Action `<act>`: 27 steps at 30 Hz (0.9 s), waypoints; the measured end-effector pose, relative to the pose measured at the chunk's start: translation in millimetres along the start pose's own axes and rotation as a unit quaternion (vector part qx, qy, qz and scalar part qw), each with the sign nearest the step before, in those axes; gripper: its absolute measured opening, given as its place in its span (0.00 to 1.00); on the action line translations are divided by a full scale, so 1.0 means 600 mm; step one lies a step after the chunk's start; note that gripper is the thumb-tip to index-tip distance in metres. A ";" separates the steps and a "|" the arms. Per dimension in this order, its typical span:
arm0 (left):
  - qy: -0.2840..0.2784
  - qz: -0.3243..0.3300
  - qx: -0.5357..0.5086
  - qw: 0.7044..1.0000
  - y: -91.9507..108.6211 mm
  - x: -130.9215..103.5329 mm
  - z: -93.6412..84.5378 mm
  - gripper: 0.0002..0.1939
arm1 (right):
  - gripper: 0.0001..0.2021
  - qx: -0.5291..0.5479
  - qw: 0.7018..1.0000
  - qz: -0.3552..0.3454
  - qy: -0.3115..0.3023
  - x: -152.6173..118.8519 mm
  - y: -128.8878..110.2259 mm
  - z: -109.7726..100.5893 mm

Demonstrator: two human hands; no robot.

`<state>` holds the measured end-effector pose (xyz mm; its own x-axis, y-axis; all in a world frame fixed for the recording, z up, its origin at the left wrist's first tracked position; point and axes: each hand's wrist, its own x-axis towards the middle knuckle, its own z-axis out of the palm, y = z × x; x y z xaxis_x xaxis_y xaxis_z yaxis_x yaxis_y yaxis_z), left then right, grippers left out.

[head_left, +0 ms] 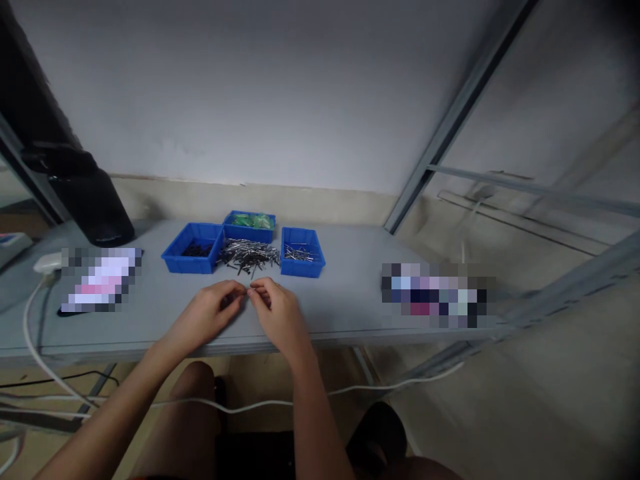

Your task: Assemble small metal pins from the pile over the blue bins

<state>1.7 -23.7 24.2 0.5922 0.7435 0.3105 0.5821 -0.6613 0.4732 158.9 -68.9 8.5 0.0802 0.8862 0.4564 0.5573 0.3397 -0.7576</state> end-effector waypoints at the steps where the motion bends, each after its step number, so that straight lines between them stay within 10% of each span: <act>1: 0.001 0.001 -0.021 1.000 -0.003 -0.002 0.000 0.10 | 0.05 -0.005 1.000 -0.003 -0.005 0.000 0.000 0.001; 27: 0.040 -0.051 -0.131 0.989 0.002 -0.003 -0.008 0.12 | 0.07 -0.020 1.000 -0.007 0.001 -0.002 -0.001 -0.001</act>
<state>-1.5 -25.3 28.3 0.4859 0.8170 0.3104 0.4657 -0.5426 0.6991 158.6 -70.3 8.9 0.0740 0.8812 0.4669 0.5902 0.3387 -0.7328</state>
